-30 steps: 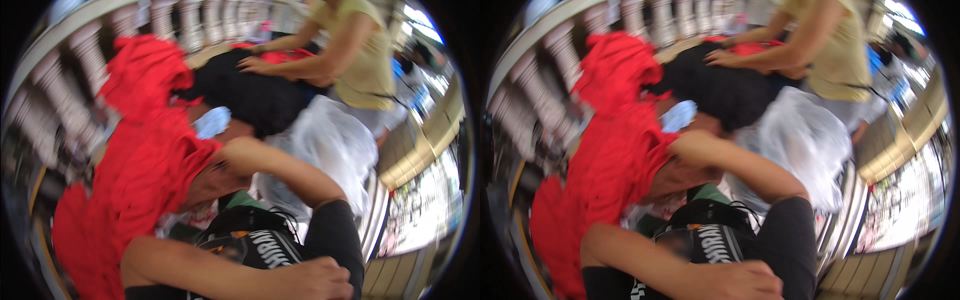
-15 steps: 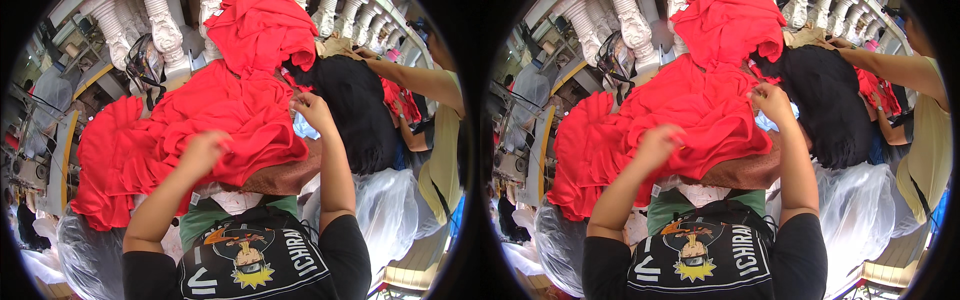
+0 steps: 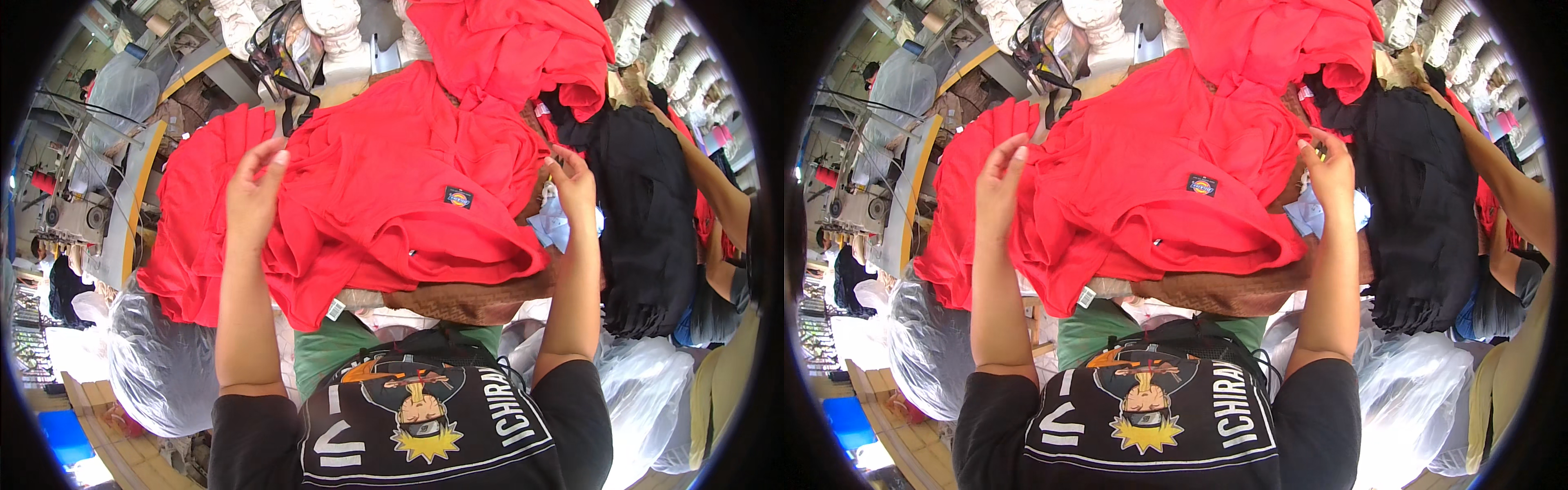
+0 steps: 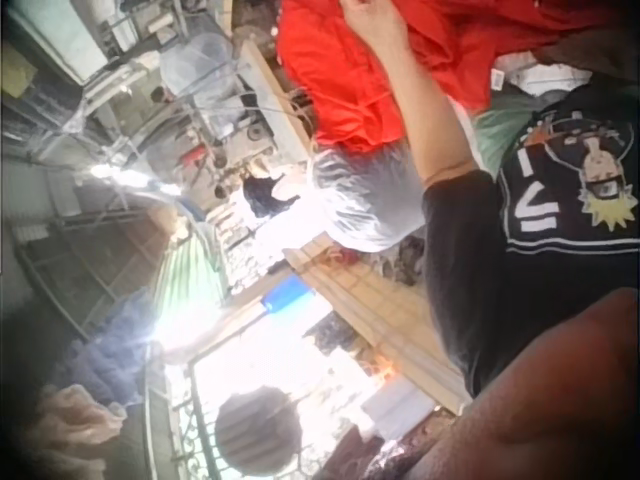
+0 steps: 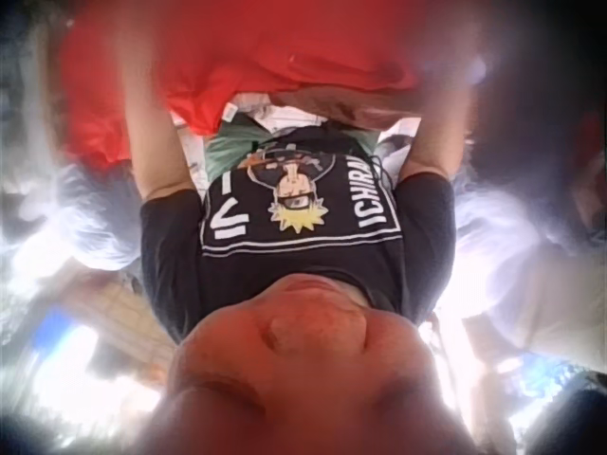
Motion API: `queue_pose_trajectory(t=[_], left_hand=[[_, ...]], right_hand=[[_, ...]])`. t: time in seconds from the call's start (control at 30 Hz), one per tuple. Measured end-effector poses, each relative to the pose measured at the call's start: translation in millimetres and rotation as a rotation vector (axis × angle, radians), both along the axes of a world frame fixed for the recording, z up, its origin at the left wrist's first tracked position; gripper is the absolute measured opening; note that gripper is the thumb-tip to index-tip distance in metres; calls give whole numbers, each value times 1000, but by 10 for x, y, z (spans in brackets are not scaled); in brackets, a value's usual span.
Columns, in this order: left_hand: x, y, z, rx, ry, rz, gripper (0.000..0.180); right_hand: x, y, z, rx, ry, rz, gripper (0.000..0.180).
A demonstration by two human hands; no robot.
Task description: The person uses snips to trim excess threads from the seams and labels of red garments on a work table, turning the items over to check different areas.
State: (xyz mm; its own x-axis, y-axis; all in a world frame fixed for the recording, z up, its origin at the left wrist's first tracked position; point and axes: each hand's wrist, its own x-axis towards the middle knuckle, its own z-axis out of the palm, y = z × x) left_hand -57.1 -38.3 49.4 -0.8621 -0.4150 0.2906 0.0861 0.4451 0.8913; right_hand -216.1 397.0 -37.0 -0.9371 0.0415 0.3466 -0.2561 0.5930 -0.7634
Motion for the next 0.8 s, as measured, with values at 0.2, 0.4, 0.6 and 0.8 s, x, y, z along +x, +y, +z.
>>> queue_pose_trajectory(t=[0.2, 0.4, 0.6, 0.8], left_hand=[[-17, 232, -199, -219, -170, -96, 39], [151, 257, -479, -457, -213, -35, 50], [10, 109, -174, 147, 86, -238, 22], [268, -9, 1376, 526, 438, -299, 21]], right_hand=[[426, -237, 619, 16, -98, 24, 37], [984, -500, 630, 132, -101, 234, 45], [1159, -586, 326, 865, -202, 254, 39], [1320, -432, 1463, 207, 207, 138, 21]])
